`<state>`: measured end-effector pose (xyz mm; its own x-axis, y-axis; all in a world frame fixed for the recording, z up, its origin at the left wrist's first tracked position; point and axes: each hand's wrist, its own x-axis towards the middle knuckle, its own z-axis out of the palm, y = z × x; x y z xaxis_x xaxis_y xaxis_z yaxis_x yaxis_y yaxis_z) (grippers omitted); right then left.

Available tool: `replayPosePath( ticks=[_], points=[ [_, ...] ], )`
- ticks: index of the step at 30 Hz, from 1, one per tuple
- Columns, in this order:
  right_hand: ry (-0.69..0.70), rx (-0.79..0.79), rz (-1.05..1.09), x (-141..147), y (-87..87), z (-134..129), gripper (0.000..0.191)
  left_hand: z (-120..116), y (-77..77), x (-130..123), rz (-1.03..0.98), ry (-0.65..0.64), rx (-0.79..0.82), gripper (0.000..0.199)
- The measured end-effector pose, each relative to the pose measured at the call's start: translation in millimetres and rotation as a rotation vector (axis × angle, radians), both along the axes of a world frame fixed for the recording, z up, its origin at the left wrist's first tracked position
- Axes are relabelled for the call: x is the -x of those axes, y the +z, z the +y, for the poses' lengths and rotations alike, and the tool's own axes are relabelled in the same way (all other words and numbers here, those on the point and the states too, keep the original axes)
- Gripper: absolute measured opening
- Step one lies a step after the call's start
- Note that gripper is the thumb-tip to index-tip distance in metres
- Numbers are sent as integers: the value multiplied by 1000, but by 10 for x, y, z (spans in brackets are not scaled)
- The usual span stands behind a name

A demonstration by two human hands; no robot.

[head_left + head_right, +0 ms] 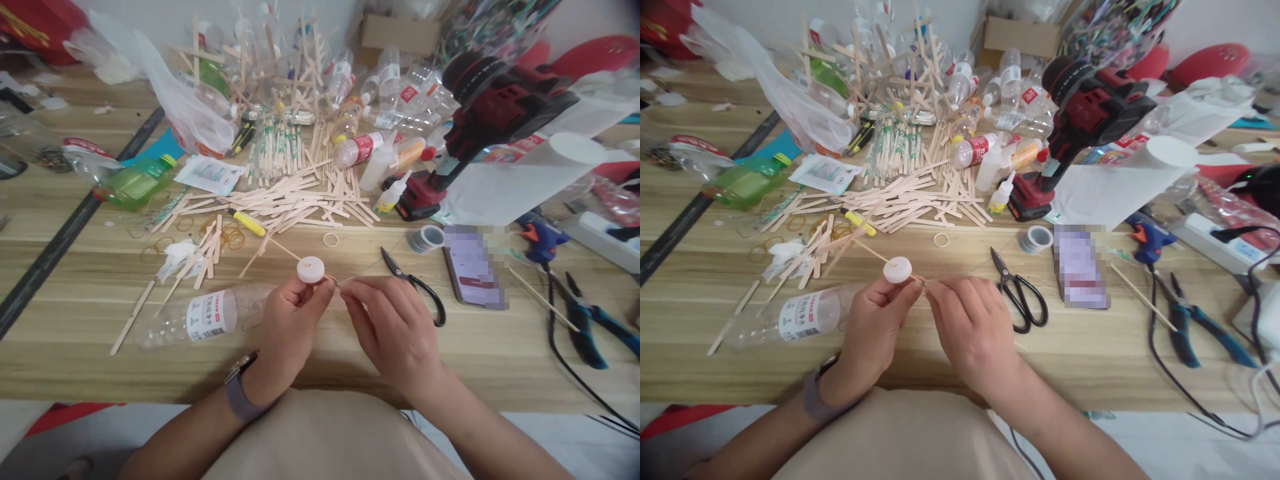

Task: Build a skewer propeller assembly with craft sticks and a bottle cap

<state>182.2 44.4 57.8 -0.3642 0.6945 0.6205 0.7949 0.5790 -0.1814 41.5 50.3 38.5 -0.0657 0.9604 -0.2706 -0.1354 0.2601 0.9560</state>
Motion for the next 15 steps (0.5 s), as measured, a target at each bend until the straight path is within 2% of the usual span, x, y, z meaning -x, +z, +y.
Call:
replayPosePath(
  ticks=[5, 10, 15],
  points=[
    [3, 220, 149, -32, -4, 44, 11, -18, -5, 8, 93, -65, -32, 21],
    [9, 704, 390, -73, 100, 100, 12, -22, 44, 66, 188, -176, -74, 24],
    [57, 1092, 646, -100, 198, 165, 13, -32, 35, 102, 251, -191, -129, 22]
  ],
)
